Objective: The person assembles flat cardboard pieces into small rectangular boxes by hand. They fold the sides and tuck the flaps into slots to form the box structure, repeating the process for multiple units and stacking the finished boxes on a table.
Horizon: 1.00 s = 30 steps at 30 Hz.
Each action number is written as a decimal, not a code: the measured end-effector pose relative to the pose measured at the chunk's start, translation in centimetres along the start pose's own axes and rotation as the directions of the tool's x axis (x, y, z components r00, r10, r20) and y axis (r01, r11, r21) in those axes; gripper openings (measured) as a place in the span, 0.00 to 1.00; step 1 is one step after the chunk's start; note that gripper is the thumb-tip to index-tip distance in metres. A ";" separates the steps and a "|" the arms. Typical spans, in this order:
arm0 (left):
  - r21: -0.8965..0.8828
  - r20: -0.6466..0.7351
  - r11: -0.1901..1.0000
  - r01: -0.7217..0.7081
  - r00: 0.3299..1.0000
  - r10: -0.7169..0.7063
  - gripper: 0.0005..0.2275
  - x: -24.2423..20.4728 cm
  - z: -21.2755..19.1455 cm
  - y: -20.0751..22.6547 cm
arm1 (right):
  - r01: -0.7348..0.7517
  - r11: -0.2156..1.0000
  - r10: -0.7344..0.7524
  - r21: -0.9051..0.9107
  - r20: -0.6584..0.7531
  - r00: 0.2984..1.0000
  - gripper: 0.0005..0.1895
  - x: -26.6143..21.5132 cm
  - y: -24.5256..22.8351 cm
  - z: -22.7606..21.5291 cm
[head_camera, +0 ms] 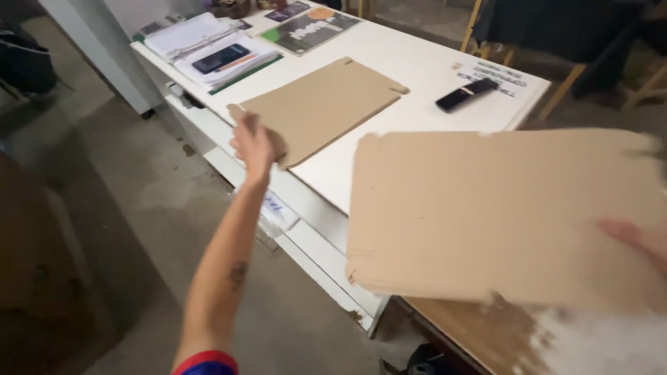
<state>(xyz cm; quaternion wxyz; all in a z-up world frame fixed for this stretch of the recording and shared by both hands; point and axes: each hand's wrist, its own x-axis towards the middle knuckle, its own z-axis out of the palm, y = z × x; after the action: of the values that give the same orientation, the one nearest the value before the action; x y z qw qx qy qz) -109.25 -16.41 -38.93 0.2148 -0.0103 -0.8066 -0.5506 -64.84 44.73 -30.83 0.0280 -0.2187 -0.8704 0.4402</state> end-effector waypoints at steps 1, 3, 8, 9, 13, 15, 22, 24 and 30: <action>0.095 -0.015 0.994 -0.049 0.999 0.050 0.24 -0.2 0.3 0.0 | 0.009 1.000 -0.008 -0.018 0.011 1.000 0.37 0.2 -5.6 2.3; 0.097 0.022 0.994 -0.041 0.999 0.039 0.23 -0.8 -0.8 1.5 | 0.021 0.998 -0.020 -0.054 0.020 1.000 0.37 2.1 -13.8 7.2; 0.138 0.007 0.948 -0.287 0.957 0.288 0.27 -6.7 -4.7 5.4 | -0.034 0.993 0.044 -0.112 0.096 0.994 0.41 6.8 -21.7 12.3; 0.146 0.052 0.870 -0.471 0.882 0.469 0.27 -9.4 -5.9 7.7 | -0.031 0.993 0.047 -0.114 0.141 0.989 0.42 8.2 -21.6 12.8; -0.171 0.671 0.635 -0.754 0.383 0.635 0.37 -18.0 -10.0 18.7 | -0.101 0.991 0.119 -0.086 0.243 0.963 0.39 9.9 -22.9 14.2; -0.159 0.746 0.581 -0.798 0.288 0.600 0.39 -19.2 -9.6 19.3 | -0.092 0.985 0.130 -0.147 0.279 0.952 0.40 10.7 -23.2 13.8; -0.290 0.828 0.415 -0.862 -0.008 0.561 0.41 -20.4 -10.8 18.8 | 0.042 0.842 0.132 -0.539 0.281 0.951 0.40 14.3 -24.1 12.9; -0.294 0.818 0.368 -0.882 -0.033 0.574 0.39 -21.2 -10.1 17.8 | 0.082 0.847 0.078 -0.525 0.275 0.958 0.40 15.3 -23.7 13.3; -0.267 0.781 0.415 -0.870 0.057 0.622 0.34 -22.8 -7.5 19.1 | 0.185 0.911 -0.081 -0.369 0.278 0.957 0.39 18.5 -23.1 14.3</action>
<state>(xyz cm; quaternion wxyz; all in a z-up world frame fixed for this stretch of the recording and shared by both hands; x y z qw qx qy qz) -81.23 -10.58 -27.99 0.0836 -0.6442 -0.7424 -0.1639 -93.20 29.55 -24.22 -0.0990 -0.1007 -0.9498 0.2791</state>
